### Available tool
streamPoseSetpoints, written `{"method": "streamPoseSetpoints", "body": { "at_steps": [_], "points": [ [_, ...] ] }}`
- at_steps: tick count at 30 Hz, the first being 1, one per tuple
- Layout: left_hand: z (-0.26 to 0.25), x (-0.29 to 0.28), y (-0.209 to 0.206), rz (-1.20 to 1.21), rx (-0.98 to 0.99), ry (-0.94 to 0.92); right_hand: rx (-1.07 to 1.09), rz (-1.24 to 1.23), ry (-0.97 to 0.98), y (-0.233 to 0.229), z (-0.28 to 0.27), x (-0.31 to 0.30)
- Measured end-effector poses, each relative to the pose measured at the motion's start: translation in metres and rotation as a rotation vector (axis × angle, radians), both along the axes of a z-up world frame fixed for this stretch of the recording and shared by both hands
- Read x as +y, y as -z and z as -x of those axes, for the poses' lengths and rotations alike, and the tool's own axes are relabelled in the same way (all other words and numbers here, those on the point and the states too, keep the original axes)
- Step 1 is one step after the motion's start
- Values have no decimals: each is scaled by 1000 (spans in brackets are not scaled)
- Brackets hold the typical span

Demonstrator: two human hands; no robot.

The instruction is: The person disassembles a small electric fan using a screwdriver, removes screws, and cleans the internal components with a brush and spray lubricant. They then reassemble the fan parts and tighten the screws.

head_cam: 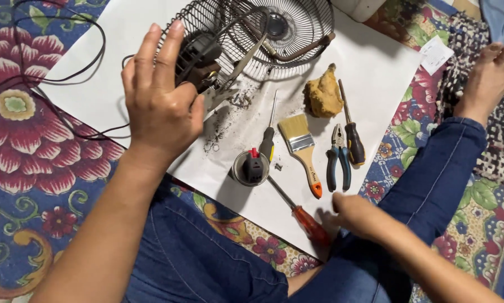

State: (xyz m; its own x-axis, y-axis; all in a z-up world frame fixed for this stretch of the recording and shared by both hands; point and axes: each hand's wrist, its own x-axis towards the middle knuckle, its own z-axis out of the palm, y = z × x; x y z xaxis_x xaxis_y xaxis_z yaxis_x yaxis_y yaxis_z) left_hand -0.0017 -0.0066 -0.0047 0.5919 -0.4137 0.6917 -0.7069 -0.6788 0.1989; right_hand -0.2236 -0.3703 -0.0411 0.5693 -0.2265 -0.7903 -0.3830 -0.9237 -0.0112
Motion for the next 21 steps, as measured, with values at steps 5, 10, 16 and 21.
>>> {"method": "streamPoseSetpoints", "body": {
  "at_steps": [5, 10, 16, 21],
  "points": [
    [2, -5, 2, 16, -32, -11, -49, -71, -155, 52, 14, 29],
    [2, -6, -4, 52, -18, -6, 32, -238, 89, 16, 12, 4],
    [10, -5, -17, 84, 17, 20, -414, -299, 92, -114, -28, -41],
    [13, 0, -20, 111, 40, 29, -516, 285, -501, -173, -100, 7]
  ]
}}
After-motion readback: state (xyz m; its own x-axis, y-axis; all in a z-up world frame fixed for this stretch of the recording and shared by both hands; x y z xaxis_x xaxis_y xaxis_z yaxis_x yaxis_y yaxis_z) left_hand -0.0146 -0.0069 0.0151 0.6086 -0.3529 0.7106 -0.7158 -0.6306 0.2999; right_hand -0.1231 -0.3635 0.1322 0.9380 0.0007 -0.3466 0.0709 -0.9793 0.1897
